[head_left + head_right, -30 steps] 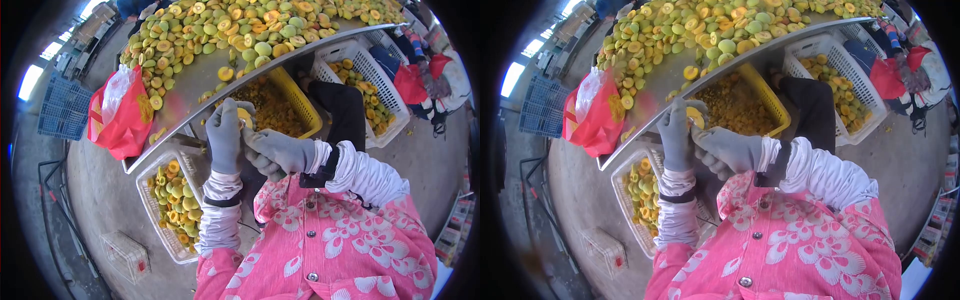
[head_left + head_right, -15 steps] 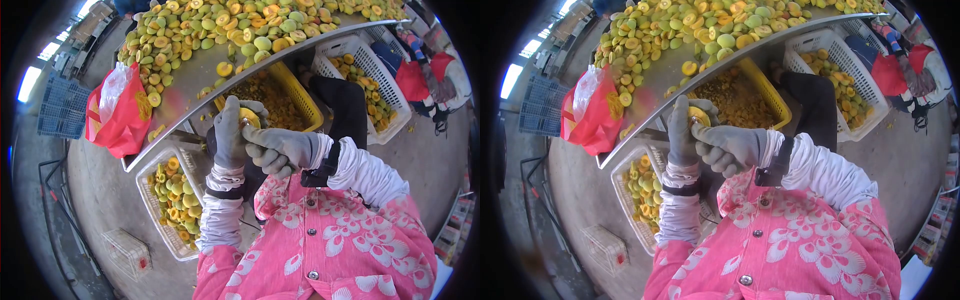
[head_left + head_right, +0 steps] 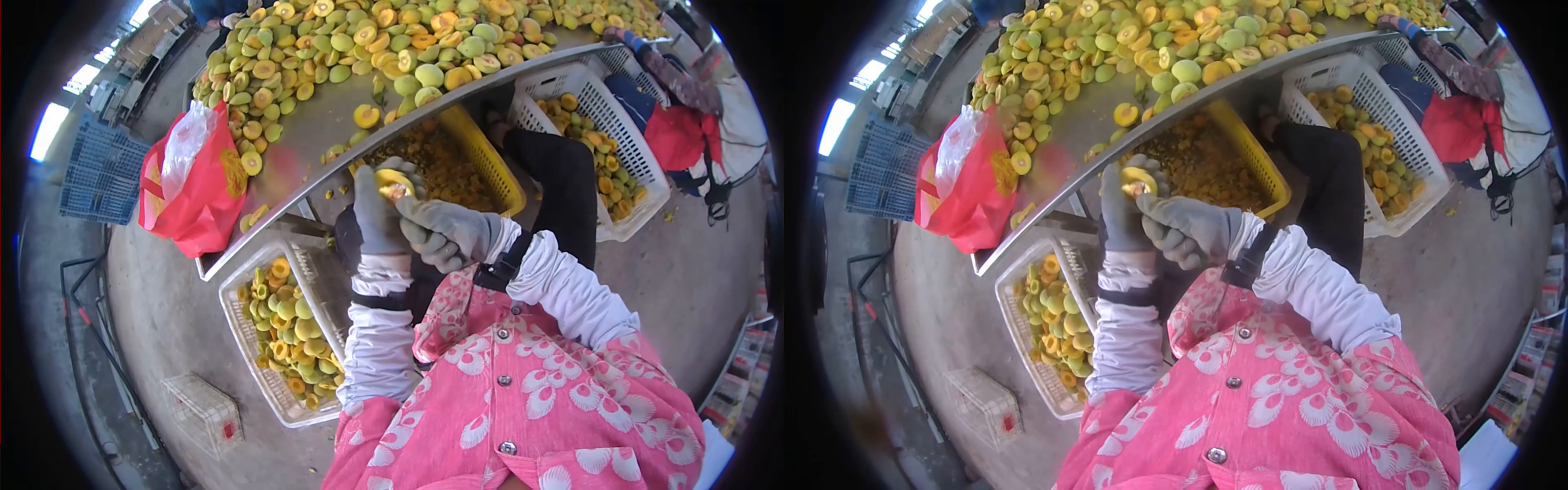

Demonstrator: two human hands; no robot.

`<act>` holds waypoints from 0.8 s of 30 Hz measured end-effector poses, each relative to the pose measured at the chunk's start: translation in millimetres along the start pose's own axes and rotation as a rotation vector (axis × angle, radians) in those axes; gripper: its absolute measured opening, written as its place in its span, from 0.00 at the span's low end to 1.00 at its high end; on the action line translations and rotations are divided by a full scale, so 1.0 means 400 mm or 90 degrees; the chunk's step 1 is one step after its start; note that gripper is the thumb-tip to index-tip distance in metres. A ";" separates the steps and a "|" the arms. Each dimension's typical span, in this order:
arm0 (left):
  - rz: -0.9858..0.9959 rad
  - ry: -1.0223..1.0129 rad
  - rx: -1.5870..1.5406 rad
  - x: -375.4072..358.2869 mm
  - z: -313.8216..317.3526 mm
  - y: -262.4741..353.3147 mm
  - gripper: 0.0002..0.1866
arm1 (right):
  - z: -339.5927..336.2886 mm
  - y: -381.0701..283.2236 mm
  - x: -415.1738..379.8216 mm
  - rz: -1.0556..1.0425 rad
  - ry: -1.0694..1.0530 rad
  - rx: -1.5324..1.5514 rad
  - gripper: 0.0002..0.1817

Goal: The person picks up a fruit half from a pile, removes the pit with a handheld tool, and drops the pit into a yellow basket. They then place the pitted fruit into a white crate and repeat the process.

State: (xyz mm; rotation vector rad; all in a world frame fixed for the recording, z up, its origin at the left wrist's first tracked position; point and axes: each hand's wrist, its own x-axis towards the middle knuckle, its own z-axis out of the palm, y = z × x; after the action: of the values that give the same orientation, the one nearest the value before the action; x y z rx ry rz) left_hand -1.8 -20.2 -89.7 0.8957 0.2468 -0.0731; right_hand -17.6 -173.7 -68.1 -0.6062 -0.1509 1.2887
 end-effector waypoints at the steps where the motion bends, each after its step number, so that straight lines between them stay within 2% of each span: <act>1: -0.028 -0.007 -0.142 0.026 -0.023 -0.009 0.29 | 0.007 -0.002 -0.004 0.006 0.003 0.001 0.23; 2: -0.054 -0.014 -0.282 0.044 -0.045 -0.020 0.29 | 0.019 -0.010 -0.005 0.004 0.082 -0.096 0.23; 3: -0.025 0.027 -0.160 0.020 -0.011 0.003 0.27 | 0.026 -0.030 0.002 -0.006 0.160 -0.201 0.23; 4: -0.024 0.023 -0.158 0.030 -0.012 0.004 0.27 | 0.019 -0.032 0.019 -0.010 0.160 -0.202 0.23; 6: 0.252 0.106 0.150 0.050 -0.015 -0.008 0.25 | -0.041 -0.009 0.063 -0.284 0.534 -0.502 0.20; 7: 0.287 0.098 0.197 0.037 -0.009 0.002 0.24 | -0.072 -0.005 0.073 -0.371 0.651 -0.765 0.16; 8: 0.284 0.095 0.198 0.027 -0.003 0.006 0.24 | -0.100 0.011 0.072 -0.371 0.656 -0.763 0.16; 10: 0.385 0.087 0.383 0.016 0.008 0.011 0.24 | -0.074 0.014 0.062 -0.377 0.668 -0.895 0.14; 11: 0.383 0.088 0.382 0.010 0.016 0.010 0.24 | -0.063 0.011 0.061 -0.375 0.669 -0.895 0.14; 13: 0.290 0.085 0.206 -0.001 0.033 0.007 0.21 | -0.043 0.006 0.066 -0.289 0.682 -0.947 0.15; 14: 0.288 0.087 0.207 0.010 0.018 -0.007 0.21 | -0.040 0.008 0.069 -0.288 0.681 -0.946 0.15; 16: 0.485 0.092 0.423 0.032 0.000 -0.030 0.18 | -0.037 0.011 0.075 -0.273 0.729 -1.020 0.13; 17: 0.484 0.093 0.424 0.034 -0.013 -0.043 0.18 | -0.049 0.017 0.086 -0.272 0.727 -1.020 0.13; 19: 0.220 0.263 0.362 0.011 0.007 -0.034 0.15 | -0.104 0.034 0.123 -0.196 0.796 -1.072 0.12; 20: 0.222 0.265 0.363 -0.006 0.000 -0.034 0.15 | -0.142 0.027 0.125 -0.198 0.794 -1.072 0.12; 22: 0.314 0.328 0.453 -0.077 -0.038 -0.022 0.13 | -0.227 0.014 0.109 -0.098 0.868 -0.929 0.11; 24: 0.286 0.348 0.317 -0.173 -0.158 0.039 0.12 | -0.297 0.046 0.099 -0.133 0.848 -0.983 0.12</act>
State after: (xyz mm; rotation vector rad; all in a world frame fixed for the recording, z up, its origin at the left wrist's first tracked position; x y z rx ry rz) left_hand -77.9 36.2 -98.6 1.4416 0.5430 0.5555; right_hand 29.5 -174.4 -185.7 -2.5248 -0.0563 0.1114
